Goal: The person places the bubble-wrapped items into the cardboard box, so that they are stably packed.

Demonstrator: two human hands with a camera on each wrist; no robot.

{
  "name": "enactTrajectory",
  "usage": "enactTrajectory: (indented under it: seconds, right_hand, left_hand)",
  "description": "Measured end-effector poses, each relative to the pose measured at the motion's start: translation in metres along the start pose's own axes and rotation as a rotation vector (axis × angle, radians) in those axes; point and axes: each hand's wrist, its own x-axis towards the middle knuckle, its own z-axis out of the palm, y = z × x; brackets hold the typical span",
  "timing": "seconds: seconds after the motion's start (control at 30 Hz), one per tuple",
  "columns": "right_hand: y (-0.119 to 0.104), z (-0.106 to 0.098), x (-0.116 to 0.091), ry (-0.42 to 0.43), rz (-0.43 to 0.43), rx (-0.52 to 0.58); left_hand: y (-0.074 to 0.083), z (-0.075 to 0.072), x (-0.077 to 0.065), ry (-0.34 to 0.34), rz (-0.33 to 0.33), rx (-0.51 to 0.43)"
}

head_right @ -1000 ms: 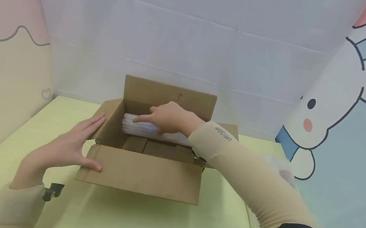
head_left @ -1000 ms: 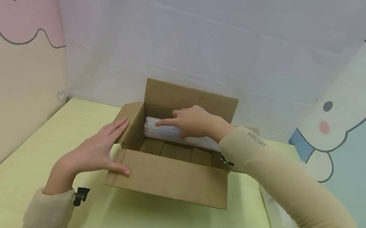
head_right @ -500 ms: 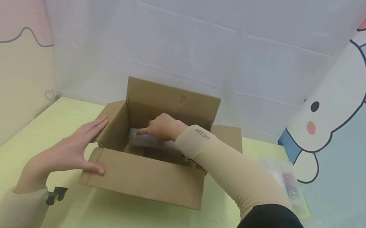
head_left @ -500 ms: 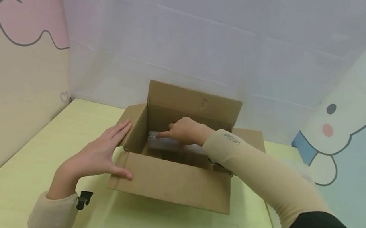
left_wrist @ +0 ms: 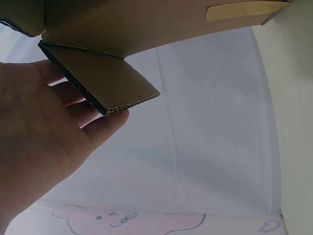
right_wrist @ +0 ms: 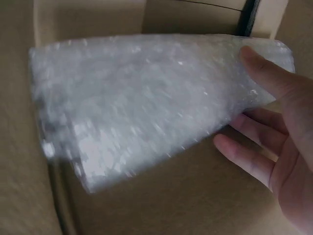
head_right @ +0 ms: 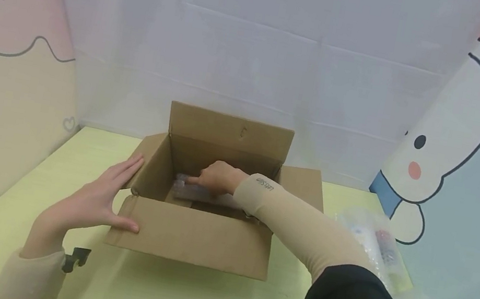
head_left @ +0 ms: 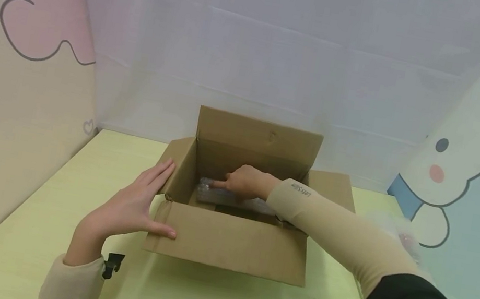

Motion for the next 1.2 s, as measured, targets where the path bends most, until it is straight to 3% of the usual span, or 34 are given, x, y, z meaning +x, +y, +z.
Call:
enactTrajectory:
  seconds: [0.27, 0.43, 0.57, 0.8, 1.07, 1.2]
  right_hand:
    - [-0.001, 0.008, 0.000, -0.001, 0.008, 0.003]
    - [0.003, 0.001, -0.003, -0.003, 0.022, 0.026]
    - [0.009, -0.010, -0.012, 0.060, 0.012, 0.041]
    - [0.017, -0.035, -0.050, 0.273, 0.021, 0.111]
    - [0.029, -0.065, -0.102, 0.304, 0.160, 0.177]
    - [0.034, -0.070, -0.137, 0.401, 0.226, 0.226]
  left_hand:
    - [0.000, 0.000, -0.001, -0.008, -0.030, -0.007]
    - [0.000, 0.000, -0.001, 0.003, -0.015, 0.006]
    - [-0.001, 0.001, 0.000, 0.014, 0.006, 0.017]
    - [-0.003, 0.001, 0.000, 0.024, 0.024, 0.010]
    - [-0.004, 0.002, 0.000, 0.022, 0.025, -0.003]
    - [-0.002, 0.000, -0.001, 0.023, 0.029, -0.002]
